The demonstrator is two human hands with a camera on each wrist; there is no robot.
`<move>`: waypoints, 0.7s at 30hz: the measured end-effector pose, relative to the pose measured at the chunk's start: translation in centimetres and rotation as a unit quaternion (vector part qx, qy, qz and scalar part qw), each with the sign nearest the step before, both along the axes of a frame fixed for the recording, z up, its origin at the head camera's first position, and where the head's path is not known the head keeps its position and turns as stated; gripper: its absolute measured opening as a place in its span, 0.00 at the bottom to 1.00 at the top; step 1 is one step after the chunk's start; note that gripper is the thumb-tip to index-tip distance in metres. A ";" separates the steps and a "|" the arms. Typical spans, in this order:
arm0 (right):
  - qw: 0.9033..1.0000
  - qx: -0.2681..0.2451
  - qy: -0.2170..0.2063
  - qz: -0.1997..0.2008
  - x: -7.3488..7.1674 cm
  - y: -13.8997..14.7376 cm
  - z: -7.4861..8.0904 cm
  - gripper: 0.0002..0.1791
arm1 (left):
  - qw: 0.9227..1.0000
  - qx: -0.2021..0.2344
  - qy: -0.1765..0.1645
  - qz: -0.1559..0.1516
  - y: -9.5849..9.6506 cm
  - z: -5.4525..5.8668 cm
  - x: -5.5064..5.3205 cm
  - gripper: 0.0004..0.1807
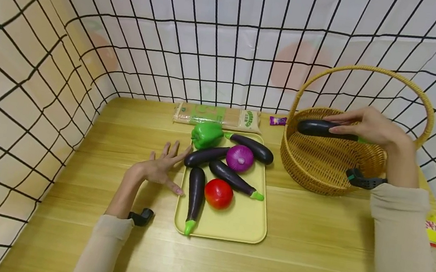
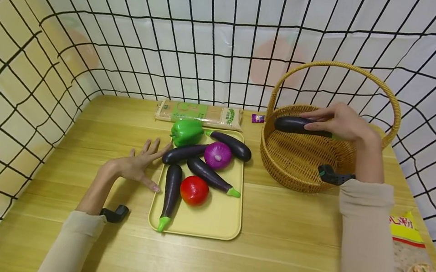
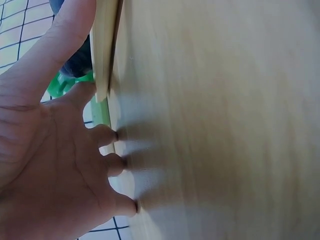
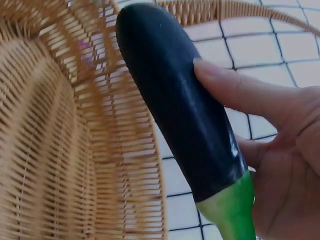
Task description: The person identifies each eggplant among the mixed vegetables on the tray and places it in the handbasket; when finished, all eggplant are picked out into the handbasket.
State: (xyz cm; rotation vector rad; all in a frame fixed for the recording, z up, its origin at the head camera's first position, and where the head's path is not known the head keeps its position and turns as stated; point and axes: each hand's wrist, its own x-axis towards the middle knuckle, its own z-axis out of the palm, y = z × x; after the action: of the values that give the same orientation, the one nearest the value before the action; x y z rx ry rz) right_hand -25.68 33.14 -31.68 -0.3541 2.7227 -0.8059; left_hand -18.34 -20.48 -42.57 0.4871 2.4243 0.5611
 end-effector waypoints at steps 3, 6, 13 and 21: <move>0.999 -0.003 -0.031 -0.028 -0.4 0.7 -0.2 0.31 | 1.000 0.001 0.000 0.000 0.0 -0.1 0.0 0.74; 0.997 0.002 -0.043 -0.061 -1.0 1.3 -0.7 0.32 | 1.000 0.005 0.000 0.001 0.0 -0.2 0.0 0.74; 0.986 -0.035 -0.111 -0.117 -3.1 2.6 -3.3 0.29 | 1.000 -0.001 0.003 -0.001 -0.1 -0.2 -0.1 0.75; 0.982 -0.027 -0.145 -0.116 -4.6 3.2 -5.4 0.33 | 1.000 0.003 0.003 -0.003 -0.1 -0.3 -0.2 0.74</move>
State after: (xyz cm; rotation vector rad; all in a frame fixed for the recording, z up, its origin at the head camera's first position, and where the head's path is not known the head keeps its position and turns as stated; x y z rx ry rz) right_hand -30.26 36.38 -37.05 0.0699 2.4971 -0.9142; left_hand -18.51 -20.55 -42.90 0.5002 2.4261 0.5651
